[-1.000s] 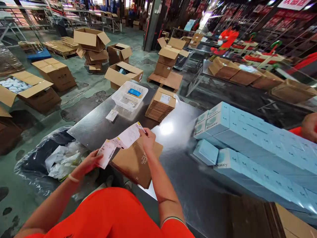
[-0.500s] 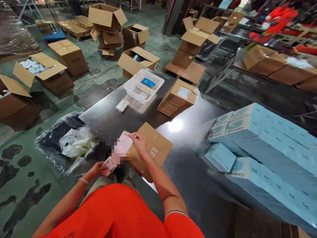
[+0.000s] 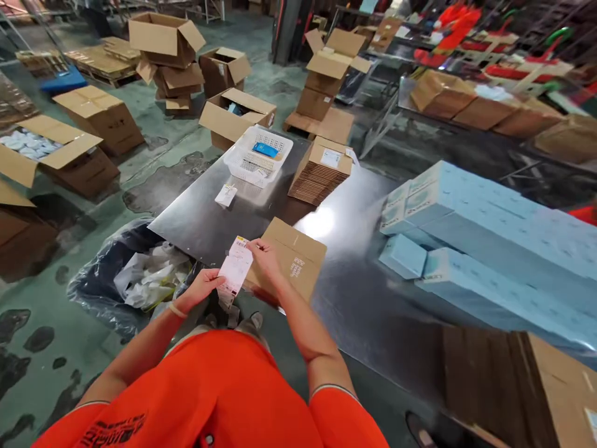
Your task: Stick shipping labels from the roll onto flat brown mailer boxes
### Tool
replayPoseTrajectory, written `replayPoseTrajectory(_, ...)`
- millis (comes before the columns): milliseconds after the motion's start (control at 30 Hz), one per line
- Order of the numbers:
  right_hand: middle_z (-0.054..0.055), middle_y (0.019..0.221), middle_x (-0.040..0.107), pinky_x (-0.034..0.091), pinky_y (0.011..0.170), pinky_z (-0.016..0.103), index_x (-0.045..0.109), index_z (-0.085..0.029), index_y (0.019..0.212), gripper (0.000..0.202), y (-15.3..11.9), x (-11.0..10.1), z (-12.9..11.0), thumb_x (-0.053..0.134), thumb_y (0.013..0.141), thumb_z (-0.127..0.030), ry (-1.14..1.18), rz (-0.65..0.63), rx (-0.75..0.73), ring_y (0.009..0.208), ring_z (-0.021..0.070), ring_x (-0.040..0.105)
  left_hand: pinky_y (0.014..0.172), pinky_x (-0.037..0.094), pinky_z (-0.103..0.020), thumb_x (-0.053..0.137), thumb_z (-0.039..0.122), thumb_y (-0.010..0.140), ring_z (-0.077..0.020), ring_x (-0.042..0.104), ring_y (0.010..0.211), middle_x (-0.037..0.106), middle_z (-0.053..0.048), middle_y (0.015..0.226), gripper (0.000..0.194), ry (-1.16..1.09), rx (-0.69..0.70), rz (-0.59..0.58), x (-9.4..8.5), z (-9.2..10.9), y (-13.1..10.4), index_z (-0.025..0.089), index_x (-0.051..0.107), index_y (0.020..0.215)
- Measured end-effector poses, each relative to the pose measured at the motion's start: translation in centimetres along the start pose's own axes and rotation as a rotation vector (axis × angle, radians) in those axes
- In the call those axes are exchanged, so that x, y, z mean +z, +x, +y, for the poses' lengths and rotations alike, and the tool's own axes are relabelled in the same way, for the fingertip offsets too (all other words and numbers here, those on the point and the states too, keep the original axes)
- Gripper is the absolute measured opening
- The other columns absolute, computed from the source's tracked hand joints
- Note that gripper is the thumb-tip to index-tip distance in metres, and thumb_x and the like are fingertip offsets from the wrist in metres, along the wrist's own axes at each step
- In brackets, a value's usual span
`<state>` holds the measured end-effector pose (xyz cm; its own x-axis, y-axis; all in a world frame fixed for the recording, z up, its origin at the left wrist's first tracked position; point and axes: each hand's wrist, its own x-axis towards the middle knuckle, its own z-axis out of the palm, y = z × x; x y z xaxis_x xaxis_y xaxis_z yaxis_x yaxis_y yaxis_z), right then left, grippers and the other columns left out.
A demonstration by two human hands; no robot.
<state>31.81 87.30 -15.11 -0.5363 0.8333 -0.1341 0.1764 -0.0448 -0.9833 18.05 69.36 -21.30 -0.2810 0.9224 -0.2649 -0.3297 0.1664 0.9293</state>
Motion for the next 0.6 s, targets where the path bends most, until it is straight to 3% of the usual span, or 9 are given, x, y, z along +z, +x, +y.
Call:
replayPoseTrajectory(200, -0.002, 0.059, 0.057, 0.042, 0.064, 0.031, 0.064, -0.023, 0.060, 0.036, -1.0, 0.2, -0.6, 0.078, 0.071, -0.055, 0.011, 0.187, -0.019, 0.063, 0.0159, 0.050, 0.055, 0.033, -0.026, 0.088, 0.056, 0.069, -0.0125, 0.045, 0.054, 0.058, 0.002, 0.053, 0.044, 0.098, 0.037, -0.002, -1.0, 1.2, 0.6, 0.016, 0.073, 0.060)
replayPoseTrajectory(300, -0.001, 0.059, 0.055, 0.044, 0.065, 0.031, 0.054, -0.024, 0.056, 0.041, -1.1, -0.9, -0.7, 0.076, 0.077, -0.052, 0.023, 0.396, 0.015, 0.066, 0.0169, 0.052, 0.060, 0.040, -0.028, 0.087, 0.055, 0.070, -0.0157, 0.053, 0.059, 0.065, -0.001, 0.059, 0.040, 0.070, 0.073, 0.034, -1.4, 1.4, 0.7, 0.017, 0.076, 0.065)
replayPoseTrajectory(400, -0.001, 0.060, 0.057, 0.045, 0.066, 0.032, 0.055, -0.024, 0.059, 0.039, -1.1, -2.7, -1.2, 0.074, 0.080, -0.051, 0.032, 0.554, 0.005, 0.067, 0.0173, 0.052, 0.064, 0.044, -0.029, 0.086, 0.053, 0.072, -0.0174, 0.057, 0.063, 0.070, -0.004, 0.065, 0.038, 0.063, 0.069, 0.059, -2.2, 1.8, 0.7, 0.016, 0.079, 0.070)
replayPoseTrajectory(500, 0.000, 0.064, 0.061, 0.045, 0.066, 0.032, 0.063, -0.023, 0.063, 0.036, -0.8, -3.6, -1.8, 0.078, 0.074, -0.055, -0.005, 0.511, -0.047, 0.068, 0.0176, 0.053, 0.059, 0.040, -0.027, 0.085, 0.050, 0.075, -0.0149, 0.053, 0.059, 0.067, -0.001, 0.062, 0.035, 0.112, 0.080, 0.036, -2.5, 2.7, 1.0, 0.016, 0.079, 0.075)
replayPoseTrajectory(600, 0.001, 0.066, 0.065, 0.045, 0.067, 0.033, 0.067, -0.023, 0.063, 0.037, 0.0, -2.6, -2.4, 0.079, 0.071, -0.058, -0.074, 0.289, -0.118, 0.069, 0.0190, 0.056, 0.054, 0.033, -0.025, 0.086, 0.046, 0.075, -0.0127, 0.045, 0.051, 0.056, 0.006, 0.052, 0.042, 0.142, 0.099, 0.052, -1.9, 4.1, 2.1, 0.017, 0.083, 0.106)
